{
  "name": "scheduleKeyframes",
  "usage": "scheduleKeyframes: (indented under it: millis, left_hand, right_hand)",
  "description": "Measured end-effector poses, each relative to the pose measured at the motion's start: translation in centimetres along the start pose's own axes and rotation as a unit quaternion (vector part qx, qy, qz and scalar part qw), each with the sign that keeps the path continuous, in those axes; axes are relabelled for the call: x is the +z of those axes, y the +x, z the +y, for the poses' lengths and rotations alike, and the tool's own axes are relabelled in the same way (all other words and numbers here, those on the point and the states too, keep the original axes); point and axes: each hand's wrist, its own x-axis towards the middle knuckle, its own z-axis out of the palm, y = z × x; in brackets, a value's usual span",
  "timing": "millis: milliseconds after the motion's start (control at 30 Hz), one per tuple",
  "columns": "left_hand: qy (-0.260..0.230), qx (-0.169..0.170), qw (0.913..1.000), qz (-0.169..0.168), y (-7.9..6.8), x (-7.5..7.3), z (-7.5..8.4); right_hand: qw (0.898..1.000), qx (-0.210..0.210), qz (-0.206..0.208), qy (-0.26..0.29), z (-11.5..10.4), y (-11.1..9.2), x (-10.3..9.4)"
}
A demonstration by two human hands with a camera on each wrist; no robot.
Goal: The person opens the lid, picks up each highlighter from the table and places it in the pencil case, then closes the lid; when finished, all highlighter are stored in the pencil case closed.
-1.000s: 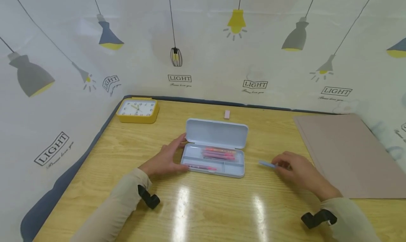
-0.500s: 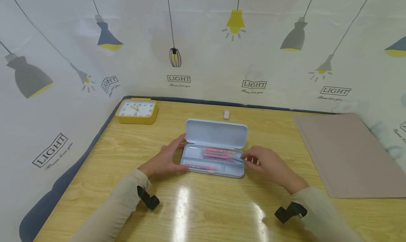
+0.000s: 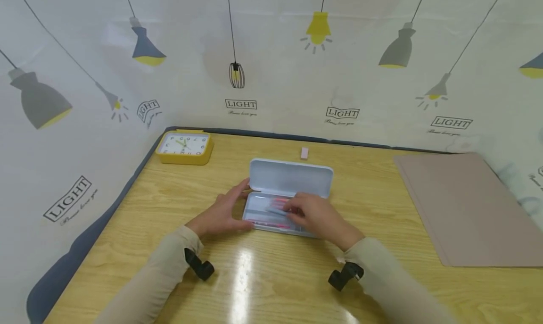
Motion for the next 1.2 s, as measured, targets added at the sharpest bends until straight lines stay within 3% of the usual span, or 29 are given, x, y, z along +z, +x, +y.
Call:
scheduleKeyframes:
  millis: [433,933,1200]
  left_hand:
    - [0.004,0.014,0.9999,-0.002,-0.1,-0.1,0.1]
    - [0.002,0.021,0.9998,0.0,-0.1,-0.2,0.2]
    - [0.007,0.024,0.9997,0.0,-0.1,-0.2,0.1]
  right_hand:
    - [0.999,-0.009,-0.015,-0.026,-2.1,2.1,1.9]
    - [0.999,0.013,-0.01,-0.034,-2.5,2.3,2.5]
    - [1.0,0.014,-0.001,-0.01,-2.0,2.0,2.3]
